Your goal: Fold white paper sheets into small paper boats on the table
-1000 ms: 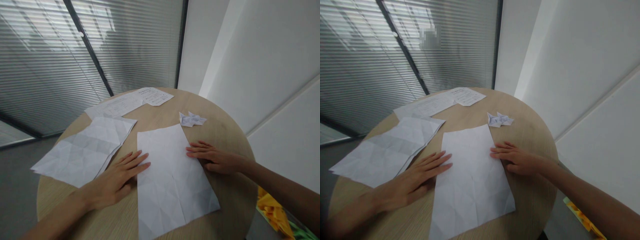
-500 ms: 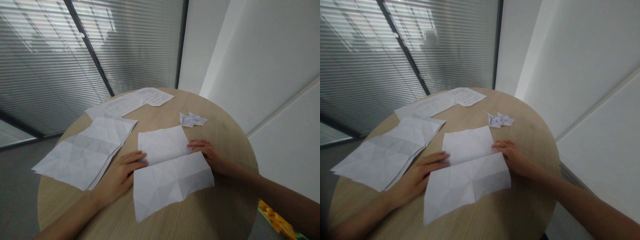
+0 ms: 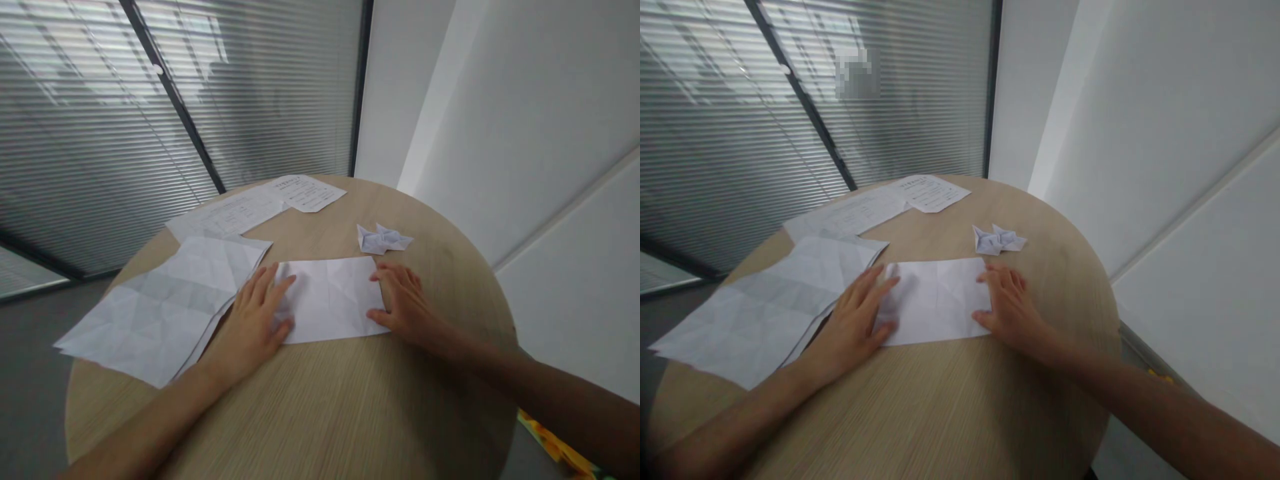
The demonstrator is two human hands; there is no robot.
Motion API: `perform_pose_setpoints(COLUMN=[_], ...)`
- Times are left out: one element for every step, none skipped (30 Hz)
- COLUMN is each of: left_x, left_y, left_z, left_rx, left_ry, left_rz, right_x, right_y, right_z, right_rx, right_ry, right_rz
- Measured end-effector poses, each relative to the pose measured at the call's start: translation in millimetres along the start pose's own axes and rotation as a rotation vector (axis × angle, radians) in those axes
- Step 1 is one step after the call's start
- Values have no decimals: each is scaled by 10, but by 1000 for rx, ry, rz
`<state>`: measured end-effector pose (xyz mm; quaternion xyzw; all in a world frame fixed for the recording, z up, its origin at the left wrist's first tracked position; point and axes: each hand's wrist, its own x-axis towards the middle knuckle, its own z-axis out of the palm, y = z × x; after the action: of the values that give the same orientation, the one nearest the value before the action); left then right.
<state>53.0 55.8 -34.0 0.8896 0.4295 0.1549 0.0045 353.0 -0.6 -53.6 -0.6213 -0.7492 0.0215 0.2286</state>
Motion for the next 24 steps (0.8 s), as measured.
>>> perform_pose_setpoints(left_x=[47, 103, 164, 226, 284, 334, 373, 398, 410, 410, 401, 386, 370, 354, 342, 334, 330, 329, 331, 333, 335, 336, 336, 335], left_y=[0, 3, 11, 22, 37, 57, 80, 106, 133, 158, 179, 194, 202, 203, 197, 186, 174, 160, 147, 135, 122, 108, 90, 67], left_z=[-5, -13, -21, -26, -27, -21, -6, 19, 52, 92, 135, 176, 212, 240, 258, 265, 264, 255, 242, 228, 213, 199, 187, 176], left_rx=[-5, -12, -29, -51, -74, -96, -109, -112, -104, -84, -57, -32, -13, 2, 15, 26, 36, 44, 50, 55, 59, 64, 69, 73], left_ry=[-61, -141, -233, -318, -385, -426, -437, -420, -382, -331, -284, -249, -234, -237, -252, -273, -294, -310, -322, -331, -338, -346, -356, -366], left_rz=[83, 147, 195, 228, 242, 242, 229, 207, 184, 164, 154, 156, 166, 179, 191, 203, 214, 226, 239, 249, 259, 267, 273, 278], right_x=[60, 130, 206, 281, 349, 405, 446, 469, 475, 468, 452, 430, 406, 382, 359, 338, 316, 293, 268, 239, 206, 169, 127, 83], right_y=[-6, -17, -33, -51, -69, -85, -99, -108, -113, -115, -113, -109, -102, -94, -83, -69, -52, -33, -12, 10, 33, 54, 74, 91], right_z=[3, 9, 20, 36, 57, 83, 112, 142, 170, 195, 215, 229, 236, 236, 231, 219, 201, 177, 147, 112, 72, 29, -16, -60], right_rx=[7, 7, -2, -17, -33, -44, -48, -50, -51, -54, -59, -65, -69, -69, -64, -56, -48, -40, -33, -27, -20, -12, -1, 11], right_ry=[-38, -101, -185, -277, -365, -436, -486, -507, -506, -489, -463, -437, -417, -403, -395, -396, -403, -419, -440, -464, -487, -508, -526, -538], right_rz=[-89, -174, -245, -297, -327, -347, -366, -381, -396, -413, -428, -440, -451, -463, -476, -490, -506, -522, -536, -547, -555, -561, -564, -564])
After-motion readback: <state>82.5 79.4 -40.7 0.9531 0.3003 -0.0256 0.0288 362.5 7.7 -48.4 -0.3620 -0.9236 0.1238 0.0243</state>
